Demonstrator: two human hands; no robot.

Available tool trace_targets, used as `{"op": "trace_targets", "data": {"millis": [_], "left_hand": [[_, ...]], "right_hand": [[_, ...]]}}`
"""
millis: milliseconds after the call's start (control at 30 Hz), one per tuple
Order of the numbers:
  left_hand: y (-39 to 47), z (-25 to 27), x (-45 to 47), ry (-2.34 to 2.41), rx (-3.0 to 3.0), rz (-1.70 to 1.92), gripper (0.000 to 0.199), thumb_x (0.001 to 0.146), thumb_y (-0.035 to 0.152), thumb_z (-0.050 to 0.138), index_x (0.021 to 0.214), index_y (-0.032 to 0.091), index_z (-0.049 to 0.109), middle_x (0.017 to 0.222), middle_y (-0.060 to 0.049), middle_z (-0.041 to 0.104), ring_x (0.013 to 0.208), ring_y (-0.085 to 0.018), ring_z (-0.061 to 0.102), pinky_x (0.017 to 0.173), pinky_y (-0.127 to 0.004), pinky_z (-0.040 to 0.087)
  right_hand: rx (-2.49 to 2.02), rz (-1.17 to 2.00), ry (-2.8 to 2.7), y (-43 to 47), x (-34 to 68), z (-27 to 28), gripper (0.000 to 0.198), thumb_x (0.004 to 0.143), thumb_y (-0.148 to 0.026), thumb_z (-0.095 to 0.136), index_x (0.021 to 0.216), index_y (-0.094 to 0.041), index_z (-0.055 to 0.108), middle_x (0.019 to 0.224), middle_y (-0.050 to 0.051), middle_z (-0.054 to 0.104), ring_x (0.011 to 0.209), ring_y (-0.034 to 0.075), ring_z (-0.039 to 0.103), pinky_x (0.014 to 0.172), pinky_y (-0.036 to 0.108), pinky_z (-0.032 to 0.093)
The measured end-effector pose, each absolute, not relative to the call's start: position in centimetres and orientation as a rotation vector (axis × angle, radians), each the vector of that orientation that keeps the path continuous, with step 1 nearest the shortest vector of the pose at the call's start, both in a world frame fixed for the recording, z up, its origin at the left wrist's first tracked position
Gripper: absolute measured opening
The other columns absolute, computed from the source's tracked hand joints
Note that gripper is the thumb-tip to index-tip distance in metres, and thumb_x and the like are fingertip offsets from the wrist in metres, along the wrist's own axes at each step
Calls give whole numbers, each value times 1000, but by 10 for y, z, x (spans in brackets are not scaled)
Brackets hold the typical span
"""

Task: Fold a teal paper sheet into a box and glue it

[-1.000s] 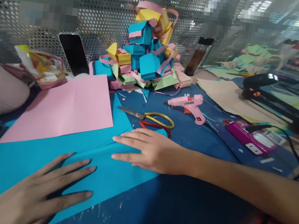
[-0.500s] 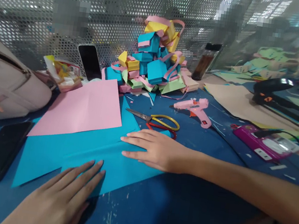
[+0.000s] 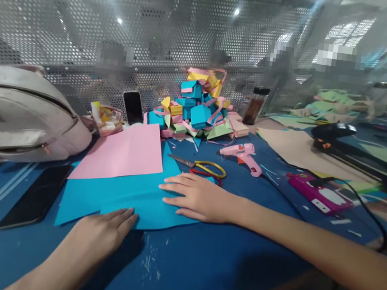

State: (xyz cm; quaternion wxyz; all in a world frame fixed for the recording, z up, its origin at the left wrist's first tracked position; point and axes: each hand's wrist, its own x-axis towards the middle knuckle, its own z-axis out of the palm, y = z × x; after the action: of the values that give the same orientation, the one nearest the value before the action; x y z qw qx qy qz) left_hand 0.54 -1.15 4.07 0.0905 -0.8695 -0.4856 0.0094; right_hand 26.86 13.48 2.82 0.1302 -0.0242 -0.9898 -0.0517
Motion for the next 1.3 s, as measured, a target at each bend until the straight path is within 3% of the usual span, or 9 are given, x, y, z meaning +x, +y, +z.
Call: {"op": "trace_targets", "data": {"millis": [133,200,400,500,600,833,1033,1200,1300], "left_hand": [[-4,52,-9,-1798,-2598,-275,40,90,19,40,116,25,71,93,-5,78,76,-26,75,66,-33,59],[2,61,-15,-1847,-2584,-372,37,93,27,42,112,27,73,91,-2,78,74,-24,75,68,-31,58],[6,96,-29,-2006,-2474,-851,40,88,51,54,104,22,77,101,-2,77,93,-24,73,85,-30,57],[-1,102,-32,-2075,-2394,-1011,46,83,59,60,105,22,76,105,-4,75,97,-27,72,87,-32,56],[-9,101,-32,-2141,-2369,-1076,45,80,60,63,107,26,76,111,-2,73,100,-29,71,88,-34,57],[-25,96,-31,-2270,-2357,-1163,47,74,63,67,104,28,76,106,-1,75,91,-32,73,71,-33,62],[-33,92,-36,-2216,-2417,-1160,41,75,59,68,103,30,77,103,0,76,92,-31,73,72,-29,61],[-34,88,-41,-2182,-2487,-1054,38,78,52,69,110,34,74,111,3,74,101,-29,71,81,-28,58],[-28,90,-37,-2200,-2621,-910,39,76,47,71,112,32,74,106,3,76,94,-29,73,77,-29,59]], "right_hand": [[-98,12,-2807,121,268,43,40,96,-46,54,118,-16,67,130,12,63,126,25,52,107,44,37],[-145,104,-2778,116,271,54,44,92,-51,58,118,-16,67,122,10,68,118,24,57,103,43,40],[-587,539,-2507,121,296,77,27,83,-31,72,107,-20,71,111,6,72,101,24,66,90,37,49],[-777,1035,-2093,128,307,78,31,70,-36,80,94,-18,72,96,6,74,87,23,69,75,34,54],[-794,1330,-1812,128,312,73,42,61,-41,85,91,-16,70,89,6,74,77,21,69,66,31,55],[-760,1412,-1714,120,313,66,45,56,-40,88,89,-14,70,87,7,75,72,19,68,61,28,53],[-746,1467,-1701,120,309,64,46,55,-40,88,90,-17,72,85,5,75,72,18,69,62,28,54],[-746,1478,-1710,119,307,63,43,55,-42,88,85,-16,70,81,4,73,72,18,68,63,29,55],[-730,1486,-1743,118,302,62,41,55,-41,87,80,-15,68,78,4,72,73,19,68,64,30,54]]}}
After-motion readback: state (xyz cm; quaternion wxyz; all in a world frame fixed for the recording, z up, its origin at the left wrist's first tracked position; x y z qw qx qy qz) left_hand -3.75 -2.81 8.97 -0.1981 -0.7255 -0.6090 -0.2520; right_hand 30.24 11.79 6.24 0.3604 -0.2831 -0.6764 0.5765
